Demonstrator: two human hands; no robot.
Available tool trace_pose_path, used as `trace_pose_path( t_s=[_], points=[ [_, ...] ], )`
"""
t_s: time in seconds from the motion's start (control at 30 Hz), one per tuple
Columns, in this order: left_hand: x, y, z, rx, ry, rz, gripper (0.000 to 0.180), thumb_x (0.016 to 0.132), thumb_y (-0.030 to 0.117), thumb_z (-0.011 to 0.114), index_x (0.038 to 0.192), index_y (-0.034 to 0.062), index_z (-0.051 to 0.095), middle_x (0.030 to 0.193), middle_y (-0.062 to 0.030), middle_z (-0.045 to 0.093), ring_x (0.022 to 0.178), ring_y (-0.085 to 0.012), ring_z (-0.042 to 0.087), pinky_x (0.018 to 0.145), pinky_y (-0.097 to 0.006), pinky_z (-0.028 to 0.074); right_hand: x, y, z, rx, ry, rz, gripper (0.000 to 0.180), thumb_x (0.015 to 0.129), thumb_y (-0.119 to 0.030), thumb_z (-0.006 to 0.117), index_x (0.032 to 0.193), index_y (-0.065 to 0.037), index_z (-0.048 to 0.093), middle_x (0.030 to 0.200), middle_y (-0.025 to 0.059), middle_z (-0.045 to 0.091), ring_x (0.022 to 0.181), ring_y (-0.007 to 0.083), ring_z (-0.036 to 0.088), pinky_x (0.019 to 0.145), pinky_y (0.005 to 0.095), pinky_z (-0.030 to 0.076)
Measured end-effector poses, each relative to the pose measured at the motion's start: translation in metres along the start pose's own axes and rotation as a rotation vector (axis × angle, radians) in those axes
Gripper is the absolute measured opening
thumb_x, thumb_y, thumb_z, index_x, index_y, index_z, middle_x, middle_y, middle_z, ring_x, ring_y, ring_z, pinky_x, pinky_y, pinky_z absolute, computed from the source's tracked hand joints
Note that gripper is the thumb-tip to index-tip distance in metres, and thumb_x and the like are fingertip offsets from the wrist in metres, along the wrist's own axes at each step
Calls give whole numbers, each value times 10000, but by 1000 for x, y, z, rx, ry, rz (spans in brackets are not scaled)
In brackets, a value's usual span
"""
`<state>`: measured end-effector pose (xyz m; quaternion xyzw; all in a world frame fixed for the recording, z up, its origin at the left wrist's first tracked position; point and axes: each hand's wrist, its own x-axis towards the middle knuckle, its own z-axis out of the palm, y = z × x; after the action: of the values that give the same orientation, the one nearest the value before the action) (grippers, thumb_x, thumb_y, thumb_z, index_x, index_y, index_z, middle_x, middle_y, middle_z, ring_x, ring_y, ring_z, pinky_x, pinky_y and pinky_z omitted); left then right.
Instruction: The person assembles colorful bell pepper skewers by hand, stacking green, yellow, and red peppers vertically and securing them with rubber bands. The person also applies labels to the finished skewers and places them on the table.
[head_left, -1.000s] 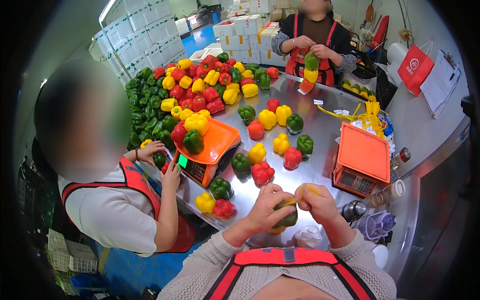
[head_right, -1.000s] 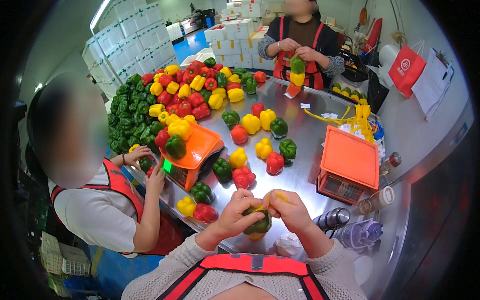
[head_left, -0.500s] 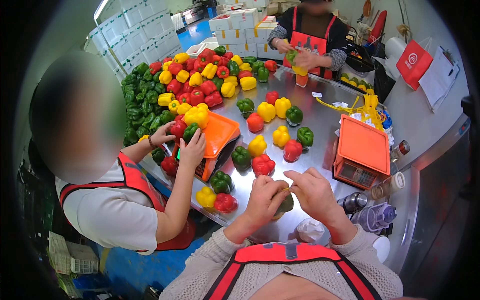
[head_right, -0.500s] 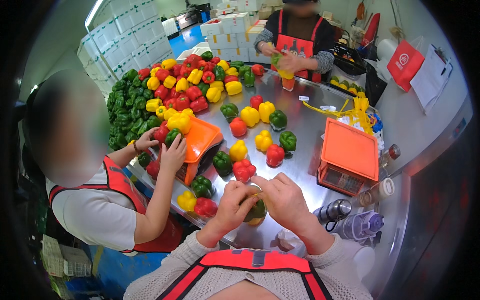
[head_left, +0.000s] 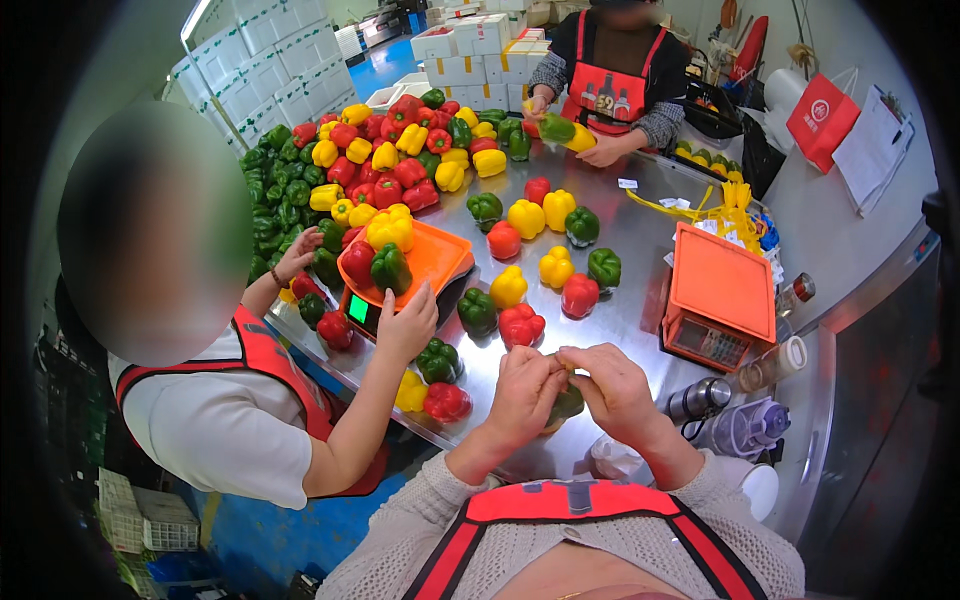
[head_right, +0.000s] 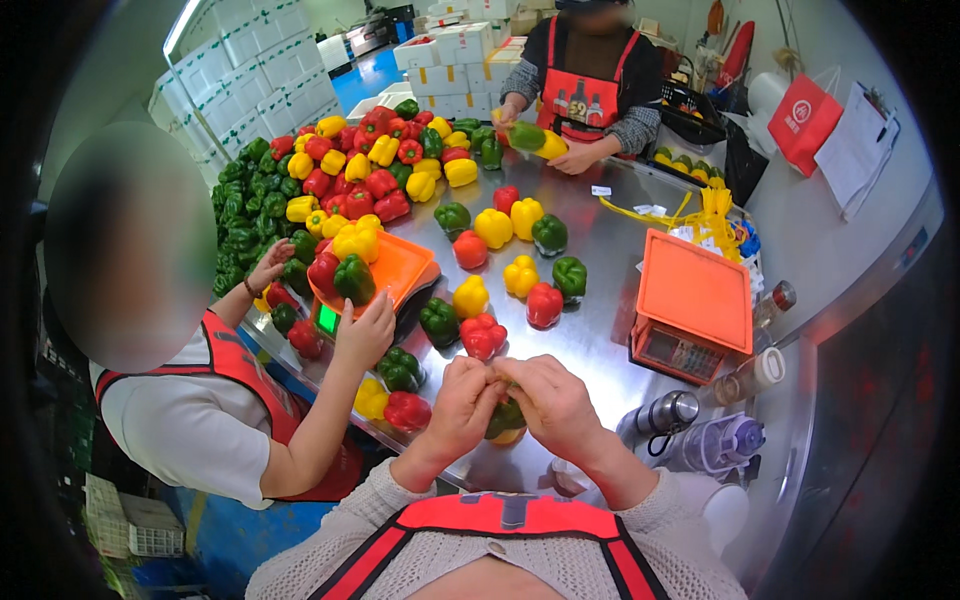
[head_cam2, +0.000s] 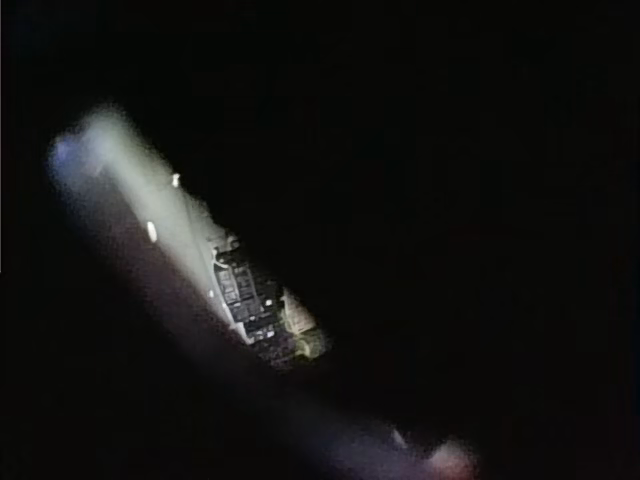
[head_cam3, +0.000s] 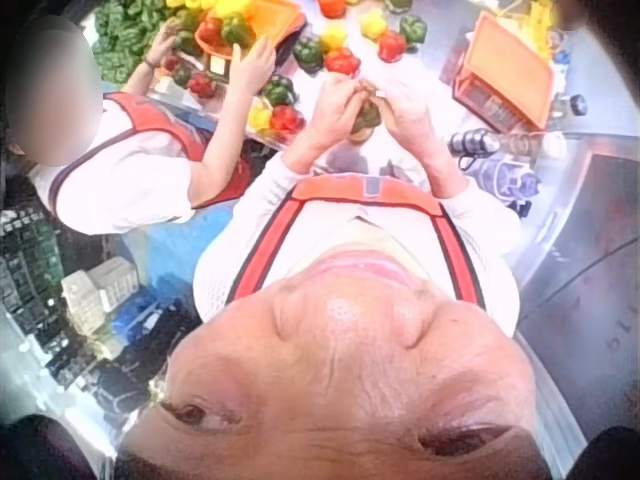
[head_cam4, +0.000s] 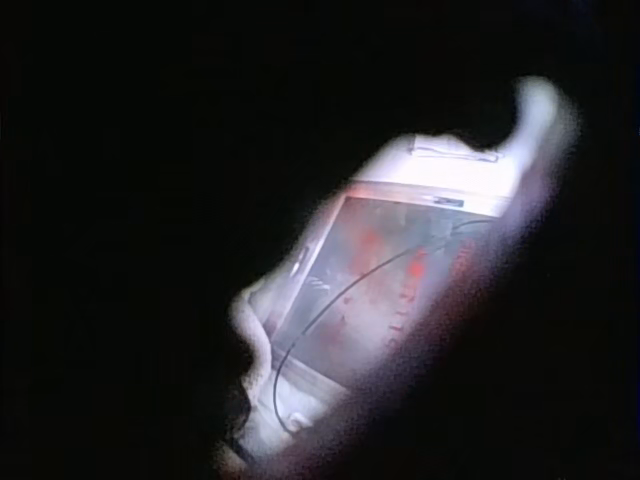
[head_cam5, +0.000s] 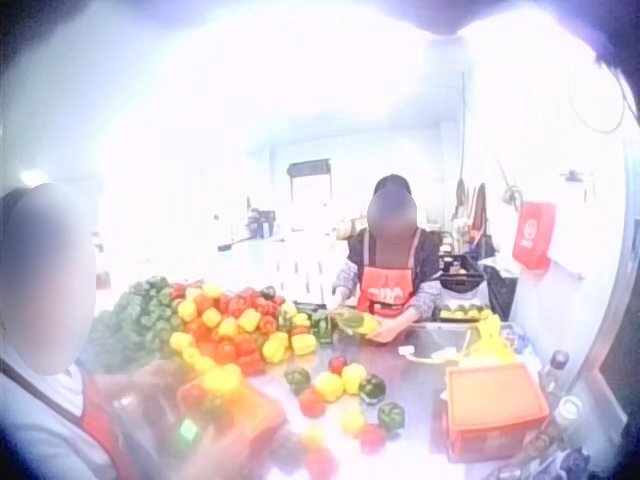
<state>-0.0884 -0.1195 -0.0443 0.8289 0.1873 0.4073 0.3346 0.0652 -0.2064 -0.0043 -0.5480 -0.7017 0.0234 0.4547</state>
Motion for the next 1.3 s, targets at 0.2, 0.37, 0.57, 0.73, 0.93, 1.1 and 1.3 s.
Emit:
trace_pose_path(
  t_s=[0.2,0.37,0.57,0.73,0.93,1.1,1.3],
  points=[
    [3,2,-4,2,-42,33,133,881,38,643,1011,65,662,879,-72,580,876,-255,502,815,-360,388,4,1,-10,-111,-44,-21,377,768,-5,726,1133,-19,634,921,98,675,865,284,648,734,374,546],
    [3,0,-7,-26,-112,34,153,847,82,718,984,69,651,897,-67,575,884,-244,501,824,-353,394,2,8,-11,-82,-115,11,379,774,-32,720,1140,-39,626,854,94,659,808,277,621,654,349,506],
    [2,0,-14,-156,-156,-70,178,821,86,760,950,68,638,920,-56,577,911,-223,504,843,-325,416,0,12,-12,322,-158,371,183,909,-103,660,1069,-21,632,842,44,647,744,167,575,647,265,432],
    [5,-6,-10,-85,-154,46,118,866,74,717,973,58,669,885,-36,609,901,-211,509,832,-314,421,-16,29,0,1406,-82,860,163,1007,-108,550,1082,13,629,894,26,620,774,73,541,682,219,434],
    [4,-2,-6,-25,-70,-1,102,891,69,681,990,47,689,866,-43,628,878,-218,515,801,-313,429,-15,4,6,538,18,420,294,912,-5,628,1206,1,640,986,68,689,946,185,649,837,294,528],
    [2,-7,4,-42,19,-26,84,879,100,672,956,76,695,855,-46,625,858,-246,525,795,-360,416,-1,15,11,-80,112,-137,363,771,45,708,1126,-9,652,945,108,685,896,284,656,761,360,549],
    [4,-1,-10,-61,-74,-29,115,861,42,699,971,44,663,899,-63,615,881,-227,523,793,-320,434,8,18,-5,-44,-17,-26,316,751,23,725,1053,-24,640,869,96,659,812,295,647,683,369,538]
  ],
)
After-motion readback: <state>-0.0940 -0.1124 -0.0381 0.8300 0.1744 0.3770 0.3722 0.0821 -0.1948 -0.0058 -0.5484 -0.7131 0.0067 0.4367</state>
